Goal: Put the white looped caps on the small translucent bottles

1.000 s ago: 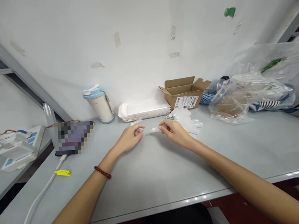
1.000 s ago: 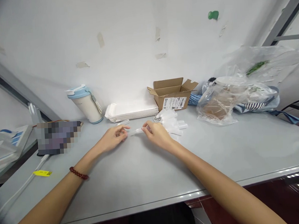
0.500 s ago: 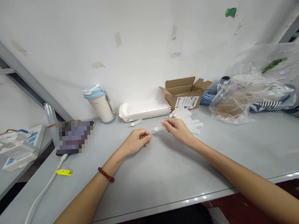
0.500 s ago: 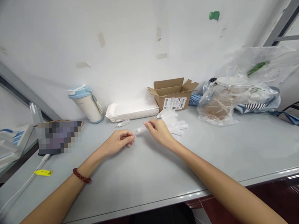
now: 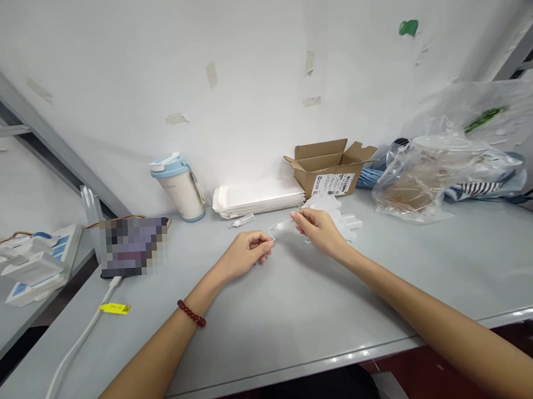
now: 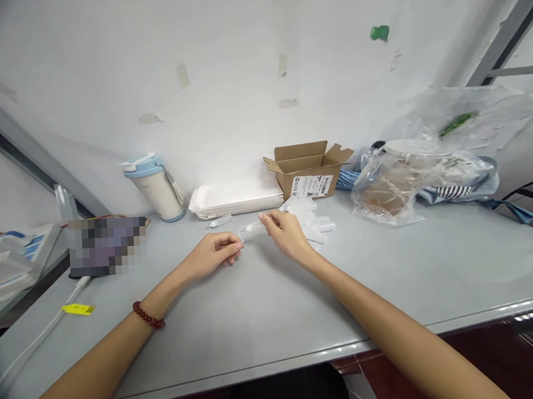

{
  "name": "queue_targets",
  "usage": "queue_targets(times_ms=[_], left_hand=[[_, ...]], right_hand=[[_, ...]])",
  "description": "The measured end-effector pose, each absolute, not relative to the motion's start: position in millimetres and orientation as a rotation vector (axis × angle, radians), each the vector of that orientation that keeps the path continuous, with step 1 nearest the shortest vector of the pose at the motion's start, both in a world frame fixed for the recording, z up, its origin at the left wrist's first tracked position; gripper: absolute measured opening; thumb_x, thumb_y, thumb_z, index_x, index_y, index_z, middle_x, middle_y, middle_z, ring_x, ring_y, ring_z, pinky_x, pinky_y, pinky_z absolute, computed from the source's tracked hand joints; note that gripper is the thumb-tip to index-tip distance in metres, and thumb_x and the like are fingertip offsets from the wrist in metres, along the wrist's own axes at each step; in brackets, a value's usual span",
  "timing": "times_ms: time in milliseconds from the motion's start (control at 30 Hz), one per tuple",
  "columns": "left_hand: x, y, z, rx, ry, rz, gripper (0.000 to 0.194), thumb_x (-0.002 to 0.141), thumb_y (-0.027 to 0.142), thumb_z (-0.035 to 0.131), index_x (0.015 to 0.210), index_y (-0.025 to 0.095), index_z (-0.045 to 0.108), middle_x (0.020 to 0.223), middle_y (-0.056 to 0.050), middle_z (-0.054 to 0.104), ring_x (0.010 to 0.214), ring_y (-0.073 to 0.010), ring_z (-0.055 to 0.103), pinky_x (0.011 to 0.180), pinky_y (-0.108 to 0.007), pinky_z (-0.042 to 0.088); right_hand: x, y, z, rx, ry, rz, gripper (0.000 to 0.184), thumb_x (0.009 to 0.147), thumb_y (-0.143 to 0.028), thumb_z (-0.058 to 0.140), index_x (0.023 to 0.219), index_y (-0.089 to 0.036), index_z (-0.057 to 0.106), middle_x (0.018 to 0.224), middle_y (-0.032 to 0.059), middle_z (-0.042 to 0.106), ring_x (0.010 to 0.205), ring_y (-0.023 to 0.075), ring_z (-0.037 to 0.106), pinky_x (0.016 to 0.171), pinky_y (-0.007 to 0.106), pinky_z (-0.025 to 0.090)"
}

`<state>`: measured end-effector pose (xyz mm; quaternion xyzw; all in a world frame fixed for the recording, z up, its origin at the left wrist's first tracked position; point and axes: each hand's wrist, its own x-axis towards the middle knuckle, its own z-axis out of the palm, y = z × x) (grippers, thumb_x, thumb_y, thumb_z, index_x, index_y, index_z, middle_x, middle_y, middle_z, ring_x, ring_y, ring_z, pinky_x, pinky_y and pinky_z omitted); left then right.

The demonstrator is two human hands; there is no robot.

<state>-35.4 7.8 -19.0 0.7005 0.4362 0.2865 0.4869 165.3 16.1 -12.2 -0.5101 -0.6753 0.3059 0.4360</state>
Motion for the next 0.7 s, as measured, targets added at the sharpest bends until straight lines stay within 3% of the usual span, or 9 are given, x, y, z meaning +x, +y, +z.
queue_targets(times_ms=[367, 700], left_hand=[[-34.6, 10.7, -17.2, 1.651, 1.163, 0.777, 0.026, 0.077, 0.041, 0.057, 0.078, 0.015, 0.058, 0.067, 0.0, 0.057, 0.053, -0.0091, 0.052, 0.05, -0.022, 0.041], [-35.1, 12.2, -20.2, 1.567, 1.219, 0.8, 0.045, 0.074, 0.04, 0.062, 0.108, 0.01, 0.062, 0.073, -0.002, 0.06, 0.058, -0.0108, 0.054, 0.051, -0.024, 0.042]], right_hand=[[167.8, 17.8, -11.8, -1.237, -1.657, 0.836, 0.044, 0.086, -0.049, 0.044, 0.055, -0.018, 0.04, 0.049, -0.005, 0.037, 0.046, 0.0078, 0.03, 0.047, 0.024, 0.023], [167.4, 17.2, -11.1, -1.222, -1.646, 0.834, 0.044, 0.086, -0.05, 0.044, 0.055, -0.018, 0.04, 0.05, -0.0046, 0.038, 0.046, 0.0079, 0.032, 0.047, 0.024, 0.024]])
